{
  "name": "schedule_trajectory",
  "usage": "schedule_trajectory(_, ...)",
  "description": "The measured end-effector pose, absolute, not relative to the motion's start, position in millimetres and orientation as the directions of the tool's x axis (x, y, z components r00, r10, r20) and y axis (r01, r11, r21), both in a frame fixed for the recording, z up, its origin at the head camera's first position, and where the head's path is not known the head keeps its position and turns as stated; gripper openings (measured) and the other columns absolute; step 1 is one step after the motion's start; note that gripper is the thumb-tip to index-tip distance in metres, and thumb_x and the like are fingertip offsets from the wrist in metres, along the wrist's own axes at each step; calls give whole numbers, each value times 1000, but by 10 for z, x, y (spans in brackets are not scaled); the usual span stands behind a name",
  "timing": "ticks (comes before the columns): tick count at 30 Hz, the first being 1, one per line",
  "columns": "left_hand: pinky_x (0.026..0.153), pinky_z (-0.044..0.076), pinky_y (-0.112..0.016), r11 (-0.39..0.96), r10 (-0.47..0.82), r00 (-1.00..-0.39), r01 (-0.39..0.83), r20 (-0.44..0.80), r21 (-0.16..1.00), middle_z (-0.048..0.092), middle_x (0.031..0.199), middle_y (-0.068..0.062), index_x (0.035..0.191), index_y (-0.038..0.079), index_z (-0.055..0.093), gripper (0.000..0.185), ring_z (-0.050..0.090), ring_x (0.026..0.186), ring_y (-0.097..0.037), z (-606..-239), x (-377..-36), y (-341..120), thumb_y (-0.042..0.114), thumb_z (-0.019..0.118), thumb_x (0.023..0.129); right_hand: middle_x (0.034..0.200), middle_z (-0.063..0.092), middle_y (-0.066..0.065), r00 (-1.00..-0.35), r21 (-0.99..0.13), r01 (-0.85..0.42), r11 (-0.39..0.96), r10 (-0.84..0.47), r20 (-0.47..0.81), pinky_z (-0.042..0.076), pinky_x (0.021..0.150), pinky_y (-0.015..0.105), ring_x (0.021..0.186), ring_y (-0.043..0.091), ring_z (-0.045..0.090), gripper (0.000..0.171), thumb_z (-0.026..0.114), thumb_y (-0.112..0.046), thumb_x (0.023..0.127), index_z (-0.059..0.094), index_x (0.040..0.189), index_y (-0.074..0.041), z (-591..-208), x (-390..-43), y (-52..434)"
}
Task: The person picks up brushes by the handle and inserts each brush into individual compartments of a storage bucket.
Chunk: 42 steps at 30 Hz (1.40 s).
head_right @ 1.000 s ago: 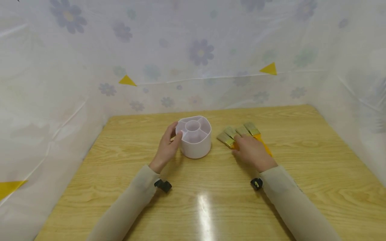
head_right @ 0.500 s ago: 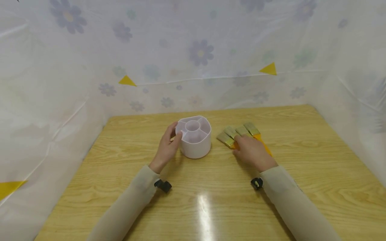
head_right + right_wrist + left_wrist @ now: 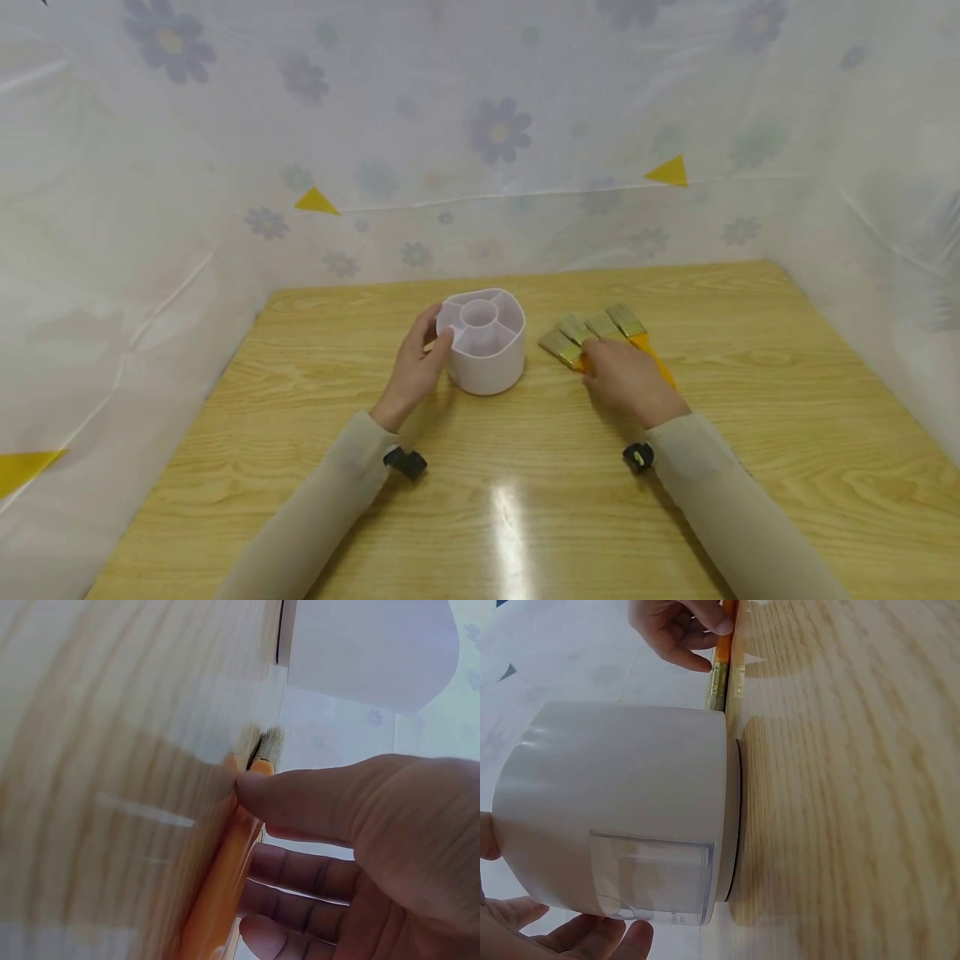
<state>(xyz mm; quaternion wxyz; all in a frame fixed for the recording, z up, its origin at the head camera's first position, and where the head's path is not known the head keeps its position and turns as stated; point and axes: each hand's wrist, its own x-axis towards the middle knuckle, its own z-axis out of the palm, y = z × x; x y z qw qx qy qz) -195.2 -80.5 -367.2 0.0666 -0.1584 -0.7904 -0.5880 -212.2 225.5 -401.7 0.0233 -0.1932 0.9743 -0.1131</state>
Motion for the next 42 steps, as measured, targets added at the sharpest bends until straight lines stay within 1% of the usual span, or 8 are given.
schedule_trajectory(5, 94, 46, -49, 255, 180, -939, 332, 292, 908, 46, 137, -24, 145, -3, 33, 48, 49, 121, -35, -3669, -1957, -815, 12, 46, 101, 92, 65, 8, -918, -221, -390, 894, -395, 23, 51, 63, 43, 77, 23, 61, 25, 67, -12, 88, 61, 111, -4, -4012, -2111, 2247)
schedule_trajectory(14, 93, 46, -50, 250, 183, -934, 346, 306, 905, 46, 136, -25, 144, -4, 34, 47, 49, 121, -36, -3670, -1959, -824, 10, 46, 101, 92, 65, 7, -917, -197, -396, 897, -399, 30, 50, 63, 43, 77, 23, 61, 22, 66, -12, 88, 62, 109, -5, -4002, -2113, 2231)
schedule_trajectory(20, 93, 46, -50, 249, 184, -932, 351, 312, 903, 47, 135, -26, 144, -4, 33, 48, 49, 121, -36, -3680, -1964, -828, 11, 45, 101, 91, 64, 7, -911, -194, -408, 892, -410, 30, 50, 63, 42, 76, 22, 60, 25, 67, -13, 88, 61, 110, -5, -4013, -2120, 2232)
schedule_trajectory(27, 93, 47, -50, 254, 193, -931, 351, 308, 901, 47, 134, -27, 145, -4, 32, 48, 49, 121, -35, -3694, -1972, -826, 11, 45, 101, 95, 62, 8, -899, -184, -434, 882, -436, 37, 50, 66, 42, 77, 23, 60, 27, 66, -13, 89, 60, 114, -3, -4031, -2117, 2239)
schedule_trajectory(42, 92, 47, -51, 246, 186, -932, 350, 310, 904, 47, 135, -26, 145, -4, 33, 48, 48, 121, -36, -3707, -1955, -826, 11, 46, 101, 99, 62, 10, -900, -184, -432, 883, -437, 17, 50, 69, 45, 84, 27, 61, 29, 66, -13, 90, 59, 117, -3, -4051, -2106, 2235)
